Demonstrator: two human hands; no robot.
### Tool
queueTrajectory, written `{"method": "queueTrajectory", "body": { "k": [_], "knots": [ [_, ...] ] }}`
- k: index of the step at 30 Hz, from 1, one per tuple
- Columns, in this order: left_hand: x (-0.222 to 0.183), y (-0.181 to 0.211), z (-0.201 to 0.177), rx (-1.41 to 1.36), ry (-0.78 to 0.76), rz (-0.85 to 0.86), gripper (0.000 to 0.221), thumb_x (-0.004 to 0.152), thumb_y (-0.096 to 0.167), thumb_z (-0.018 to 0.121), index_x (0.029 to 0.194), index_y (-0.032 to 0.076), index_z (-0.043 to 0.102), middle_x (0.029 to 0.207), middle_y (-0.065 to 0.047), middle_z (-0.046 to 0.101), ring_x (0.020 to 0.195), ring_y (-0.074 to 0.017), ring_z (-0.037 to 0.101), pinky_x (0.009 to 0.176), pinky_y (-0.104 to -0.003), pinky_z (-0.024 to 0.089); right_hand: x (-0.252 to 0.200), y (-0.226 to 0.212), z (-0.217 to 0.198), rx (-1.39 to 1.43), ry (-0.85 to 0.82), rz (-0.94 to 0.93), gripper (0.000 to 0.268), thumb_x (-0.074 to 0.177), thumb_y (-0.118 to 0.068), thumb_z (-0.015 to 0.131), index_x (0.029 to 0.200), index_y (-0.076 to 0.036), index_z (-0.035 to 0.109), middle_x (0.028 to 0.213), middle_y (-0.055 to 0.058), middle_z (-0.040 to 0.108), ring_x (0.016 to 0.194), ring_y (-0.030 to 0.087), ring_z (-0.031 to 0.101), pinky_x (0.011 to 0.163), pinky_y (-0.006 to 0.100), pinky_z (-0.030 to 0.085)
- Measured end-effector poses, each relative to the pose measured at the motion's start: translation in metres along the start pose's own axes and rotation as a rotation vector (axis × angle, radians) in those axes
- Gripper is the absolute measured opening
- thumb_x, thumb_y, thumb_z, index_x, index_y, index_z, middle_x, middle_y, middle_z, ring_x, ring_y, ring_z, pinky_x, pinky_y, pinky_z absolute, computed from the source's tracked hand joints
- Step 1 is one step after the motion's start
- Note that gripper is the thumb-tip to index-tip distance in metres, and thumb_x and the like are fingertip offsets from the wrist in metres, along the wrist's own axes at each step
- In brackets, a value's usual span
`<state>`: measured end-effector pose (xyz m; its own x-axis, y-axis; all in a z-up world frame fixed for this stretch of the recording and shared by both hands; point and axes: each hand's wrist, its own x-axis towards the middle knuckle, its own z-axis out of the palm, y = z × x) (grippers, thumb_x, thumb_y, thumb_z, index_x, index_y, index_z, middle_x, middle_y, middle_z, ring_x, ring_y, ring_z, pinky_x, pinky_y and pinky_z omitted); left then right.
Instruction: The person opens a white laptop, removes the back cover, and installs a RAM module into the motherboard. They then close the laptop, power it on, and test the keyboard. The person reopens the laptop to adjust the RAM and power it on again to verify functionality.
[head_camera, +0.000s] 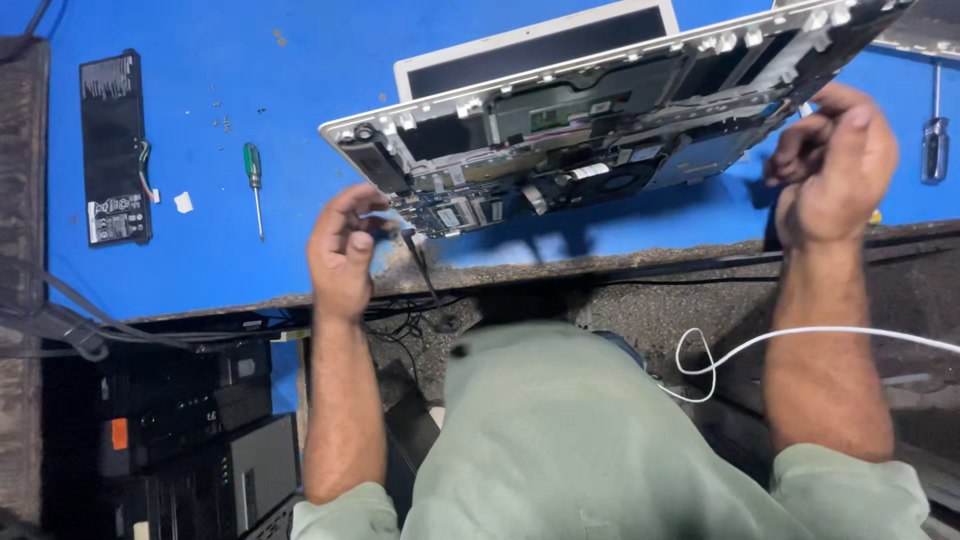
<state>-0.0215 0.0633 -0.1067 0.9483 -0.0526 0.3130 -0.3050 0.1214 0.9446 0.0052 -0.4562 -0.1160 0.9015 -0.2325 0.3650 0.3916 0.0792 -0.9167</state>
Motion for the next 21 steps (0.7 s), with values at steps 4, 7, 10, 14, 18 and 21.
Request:
{"method": "queueTrajectory", "body": {
  "k": [4,7,10,14,18,21],
  "knots": [
    [-0.008,-0.016,0.005,0.105,0.009,0.023,0.052,0.11,0.048,0.063,0.137,0.004,0.06,0.12,-0.007,0.066,0.108,-0.0161,0.063,0.097,-0.032,0.055,-0.015,0.023,0.004,-0.11,-0.018,-0.06,0.055,0.123,-0.05,0.046,0.132,0.002,0.059,0.082,0.01,0.061,0.062,0.011,0.051,0.055,0.023,0.039],
    [-0.008,-0.013,0.008,0.232,0.021,0.07,0.041,0.111,0.04,0.057,0.127,0.003,0.065,0.112,-0.005,0.067,0.101,-0.0149,0.064,0.088,-0.029,0.055,-0.021,0.034,0.0,-0.115,-0.004,-0.065,0.054,0.125,-0.049,0.049,0.127,0.004,0.057,0.089,0.01,0.058,0.067,0.014,0.051,0.059,0.025,0.04],
    [-0.007,-0.003,0.012,0.391,0.046,0.096,0.035,0.112,0.033,0.056,0.113,0.001,0.068,0.103,-0.006,0.069,0.091,-0.015,0.063,0.082,-0.028,0.052,-0.022,0.037,0.0,-0.123,-0.01,-0.067,0.054,0.122,-0.049,0.051,0.126,0.004,0.059,0.085,0.01,0.06,0.068,0.013,0.054,0.059,0.024,0.041],
    [-0.001,0.001,0.018,0.429,0.025,0.164,0.037,0.114,0.032,0.054,0.108,-0.001,0.068,0.1,-0.008,0.069,0.095,-0.0175,0.065,0.086,-0.03,0.052,-0.018,0.032,0.006,-0.181,-0.049,-0.073,0.057,0.122,-0.051,0.049,0.12,0.005,0.061,0.087,0.009,0.063,0.067,0.012,0.054,0.06,0.023,0.041],
    [0.0,-0.004,0.02,0.414,0.055,0.11,0.041,0.112,0.036,0.053,0.103,-0.001,0.069,0.095,-0.007,0.067,0.088,-0.0175,0.064,0.078,-0.029,0.051,-0.013,0.024,0.014,-0.236,-0.042,-0.004,0.057,0.118,-0.053,0.049,0.111,0.001,0.064,0.078,0.004,0.059,0.06,0.009,0.051,0.057,0.024,0.04],
    [0.003,-0.011,0.021,0.449,0.073,0.114,0.047,0.113,0.04,0.05,0.097,-0.001,0.067,0.089,-0.006,0.066,0.084,-0.0162,0.063,0.076,-0.029,0.05,-0.004,0.021,0.013,-0.335,-0.059,-0.019,0.06,0.118,-0.054,0.051,0.097,0.001,0.062,0.073,0.002,0.056,0.06,0.008,0.049,0.055,0.024,0.038]
  ]
}}
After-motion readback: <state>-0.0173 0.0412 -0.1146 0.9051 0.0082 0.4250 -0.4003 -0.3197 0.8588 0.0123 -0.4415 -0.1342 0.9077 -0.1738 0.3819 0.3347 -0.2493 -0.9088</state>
